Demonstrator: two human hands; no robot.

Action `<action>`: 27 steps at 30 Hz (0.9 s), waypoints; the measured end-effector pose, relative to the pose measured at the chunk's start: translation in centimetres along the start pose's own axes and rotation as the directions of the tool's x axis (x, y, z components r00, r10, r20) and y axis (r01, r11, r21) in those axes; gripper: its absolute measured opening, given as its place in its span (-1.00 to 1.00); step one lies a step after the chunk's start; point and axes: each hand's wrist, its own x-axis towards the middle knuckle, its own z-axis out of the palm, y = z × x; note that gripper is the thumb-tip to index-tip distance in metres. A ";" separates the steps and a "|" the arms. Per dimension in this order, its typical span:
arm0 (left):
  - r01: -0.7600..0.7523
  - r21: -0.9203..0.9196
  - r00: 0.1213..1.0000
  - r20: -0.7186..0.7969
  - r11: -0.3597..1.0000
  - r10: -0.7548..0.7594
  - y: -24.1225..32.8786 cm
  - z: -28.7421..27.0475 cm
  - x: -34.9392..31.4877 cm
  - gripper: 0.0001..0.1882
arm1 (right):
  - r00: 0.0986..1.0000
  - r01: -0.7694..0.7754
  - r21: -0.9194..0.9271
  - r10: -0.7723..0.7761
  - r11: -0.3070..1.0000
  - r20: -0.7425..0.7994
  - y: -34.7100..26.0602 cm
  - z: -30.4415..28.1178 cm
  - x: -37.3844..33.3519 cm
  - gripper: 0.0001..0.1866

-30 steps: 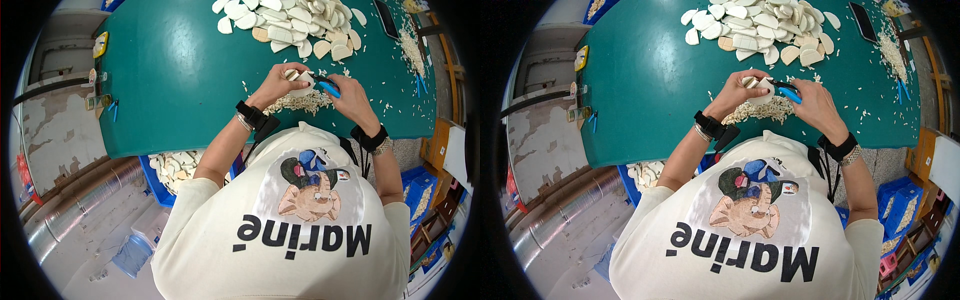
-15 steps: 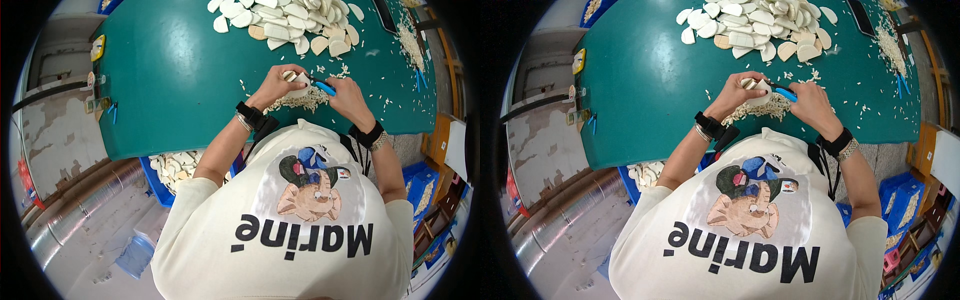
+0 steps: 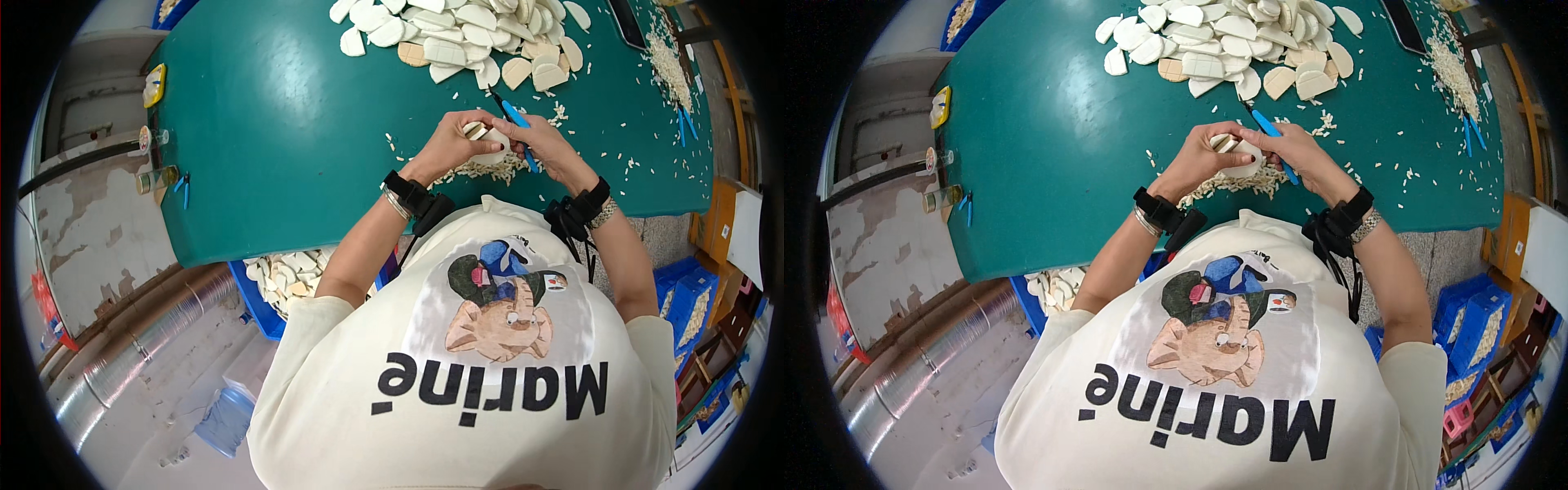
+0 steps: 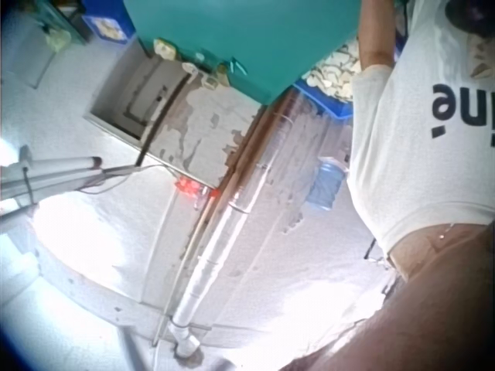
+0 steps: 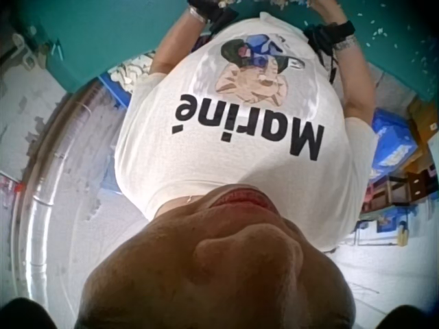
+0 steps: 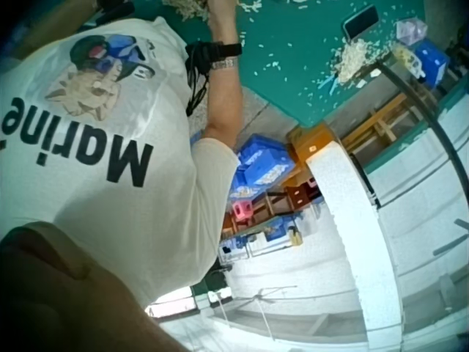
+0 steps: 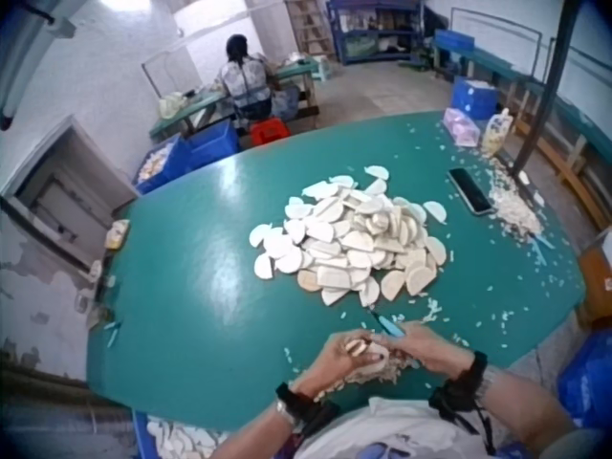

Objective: Trimming the edges of circular white plastic parts using a hand tool to remove excess material.

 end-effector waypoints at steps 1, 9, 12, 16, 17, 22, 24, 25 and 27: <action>0.001 -0.002 1.000 0.003 1.000 -0.001 -0.2 0.0 0.0 -0.77 | 1.000 -0.009 0.029 0.009 1.000 0.024 0.3 0.0 0.1 -0.60; 0.143 -0.239 0.990 0.013 0.961 -0.144 0.0 0.2 0.3 -0.73 | 0.993 -0.068 0.135 0.055 0.989 0.101 0.7 -0.6 0.5 -0.55; 0.138 -0.293 0.989 -0.008 0.946 -0.146 -0.3 -0.2 0.7 -0.71 | 0.994 -0.053 0.107 0.043 0.993 0.098 0.9 -1.4 1.0 -0.59; 0.169 -0.483 0.971 -0.068 0.859 -0.230 0.2 -1.6 0.8 -0.68 | 0.998 0.047 -0.134 -0.051 0.990 -0.032 0.4 -4.2 2.3 -0.60; 0.152 -0.537 0.967 -0.092 0.830 -0.237 0.0 -2.1 0.8 -0.66 | 0.939 0.091 -0.366 -0.202 0.926 -0.278 0.3 -5.5 2.9 -0.59; 0.127 -0.825 0.928 -0.098 0.551 -0.361 -0.7 -3.1 0.0 -0.66 | 0.684 0.034 -0.706 -0.531 0.708 -0.500 0.8 -9.3 5.2 -0.48; 0.108 -0.885 0.944 -0.051 0.453 -0.326 -0.2 -2.5 -0.2 -0.72 | 0.727 -0.065 -0.716 -0.458 0.695 -0.511 1.1 -9.0 5.9 -0.44; 0.129 -0.875 0.946 -0.033 0.466 -0.323 -0.5 -2.5 -0.2 -0.75 | 0.715 -0.080 -0.743 -0.480 0.665 -0.507 1.4 -9.1 6.2 -0.45; 0.150 -0.872 0.950 -0.004 0.467 -0.312 -1.4 -2.5 -0.1 -0.77 | 0.696 -0.067 -0.715 -0.480 0.696 -0.533 1.9 -8.9 6.7 -0.49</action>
